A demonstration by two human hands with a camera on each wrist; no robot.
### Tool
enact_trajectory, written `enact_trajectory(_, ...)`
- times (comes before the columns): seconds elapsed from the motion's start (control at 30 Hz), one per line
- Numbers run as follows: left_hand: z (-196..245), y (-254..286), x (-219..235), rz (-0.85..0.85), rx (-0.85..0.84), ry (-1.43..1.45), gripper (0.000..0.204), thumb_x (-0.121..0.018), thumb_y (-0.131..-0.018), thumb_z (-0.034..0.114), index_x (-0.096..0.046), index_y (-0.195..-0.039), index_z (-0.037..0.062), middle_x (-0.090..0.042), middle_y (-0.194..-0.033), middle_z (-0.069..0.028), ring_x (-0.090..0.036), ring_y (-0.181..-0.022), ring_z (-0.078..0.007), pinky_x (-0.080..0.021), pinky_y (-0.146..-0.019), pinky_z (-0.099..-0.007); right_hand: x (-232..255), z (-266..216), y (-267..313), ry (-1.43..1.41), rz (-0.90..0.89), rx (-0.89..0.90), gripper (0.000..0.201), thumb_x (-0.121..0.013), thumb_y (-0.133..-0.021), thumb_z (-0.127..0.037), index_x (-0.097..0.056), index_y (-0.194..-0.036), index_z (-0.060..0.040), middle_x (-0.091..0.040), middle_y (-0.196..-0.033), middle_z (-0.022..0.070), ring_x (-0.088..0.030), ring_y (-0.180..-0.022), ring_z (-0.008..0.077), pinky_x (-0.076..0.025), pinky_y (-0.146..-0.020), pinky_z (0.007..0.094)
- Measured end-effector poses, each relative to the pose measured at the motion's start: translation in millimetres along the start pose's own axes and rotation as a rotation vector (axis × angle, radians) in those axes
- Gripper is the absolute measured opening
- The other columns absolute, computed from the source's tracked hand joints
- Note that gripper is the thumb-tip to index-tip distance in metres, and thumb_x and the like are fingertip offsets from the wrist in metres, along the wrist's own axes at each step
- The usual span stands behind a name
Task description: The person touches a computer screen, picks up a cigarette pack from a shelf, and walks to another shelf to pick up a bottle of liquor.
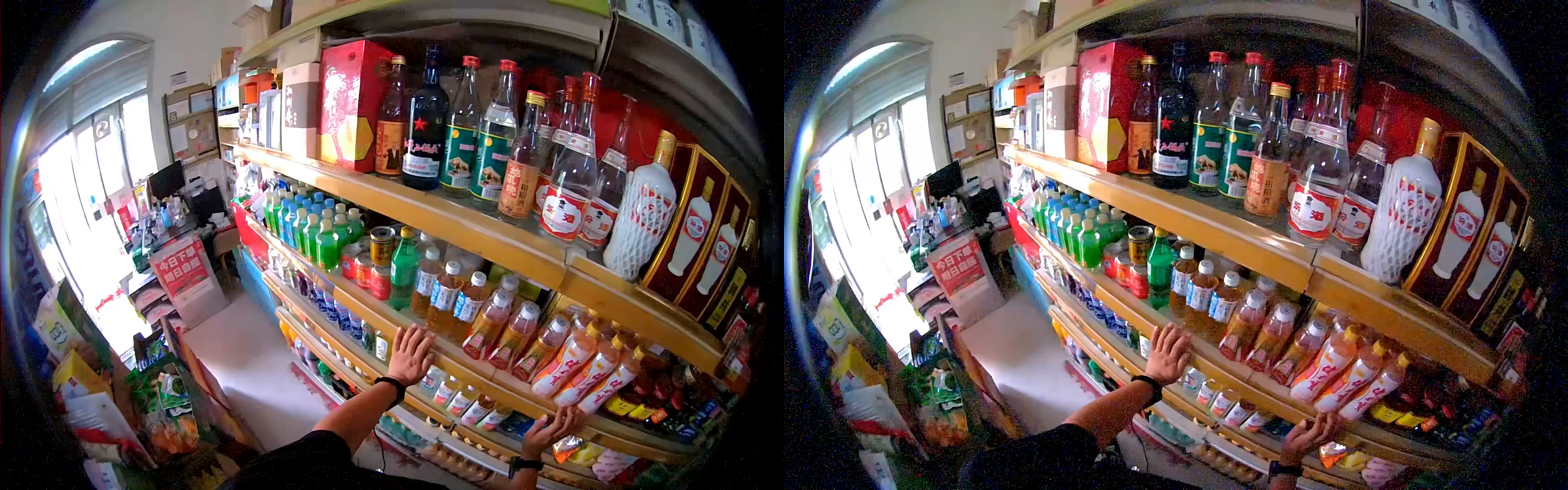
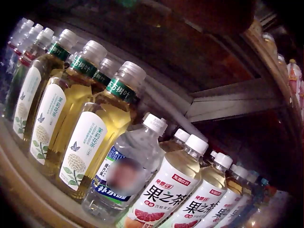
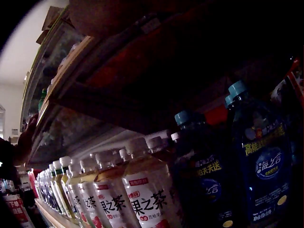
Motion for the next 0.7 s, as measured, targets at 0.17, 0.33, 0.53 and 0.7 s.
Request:
enact_trajectory(0.17, 0, 0, 2, 0.022, -0.002, 0.000, 0.050, -0.057, -0.097, 0.035, -0.054, -0.143, 0.0144, -0.049, -0.152, -0.0122, -0.037, -0.148, -0.0353, -0.018, -0.124, -0.0586, 3, -6, -3, 0.015, -0.003, 0.025, 0.045, -0.043, -0.109, -0.027, -0.047, -0.142, 0.0038, -0.040, -0.149, 0.0261, -0.038, -0.139, 0.0448, -0.029, -0.116, 0.0593)
enact_trajectory(0.33, 2, -1, 5, 0.004, -0.006, 0.016, 0.051, -0.060, -0.094, 0.031, -0.054, -0.140, 0.0107, -0.049, -0.148, -0.0163, -0.036, -0.146, -0.0415, -0.018, -0.123, -0.0619, 2, -5, -4, -0.002, -0.031, -0.016, 0.043, -0.046, -0.108, -0.026, -0.049, -0.140, 0.0028, -0.043, -0.148, 0.0260, -0.040, -0.139, 0.0470, -0.030, -0.115, 0.0607)
enact_trajectory(0.53, 2, -2, 3, -0.030, 0.004, 0.017, 0.052, -0.058, -0.094, 0.029, -0.052, -0.142, 0.0105, -0.045, -0.151, -0.0173, -0.033, -0.146, -0.0432, -0.015, -0.124, -0.0626, 13, -17, -13, 0.007, -0.001, -0.001, 0.044, -0.047, -0.105, -0.024, -0.051, -0.140, 0.0032, -0.046, -0.145, 0.0225, -0.040, -0.139, 0.0450, -0.029, -0.117, 0.0595)
enact_trajectory(0.7, 3, -2, 6, 0.018, 0.002, 0.021, 0.049, -0.057, -0.095, 0.034, -0.055, -0.139, 0.0121, -0.049, -0.148, -0.0152, -0.036, -0.146, -0.0405, -0.016, -0.124, -0.0618, 6, -9, -7, -0.026, 0.008, -0.004, 0.043, -0.047, -0.107, -0.027, -0.051, -0.139, 0.0017, -0.045, -0.146, 0.0220, -0.041, -0.137, 0.0455, -0.030, -0.114, 0.0610)
Point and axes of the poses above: each hand's wrist, its own y-axis away from the middle knuckle, its own x-axis out of the back of the hand, z = x × y, the point moved 5 cm from there along -y, towards the middle knuckle
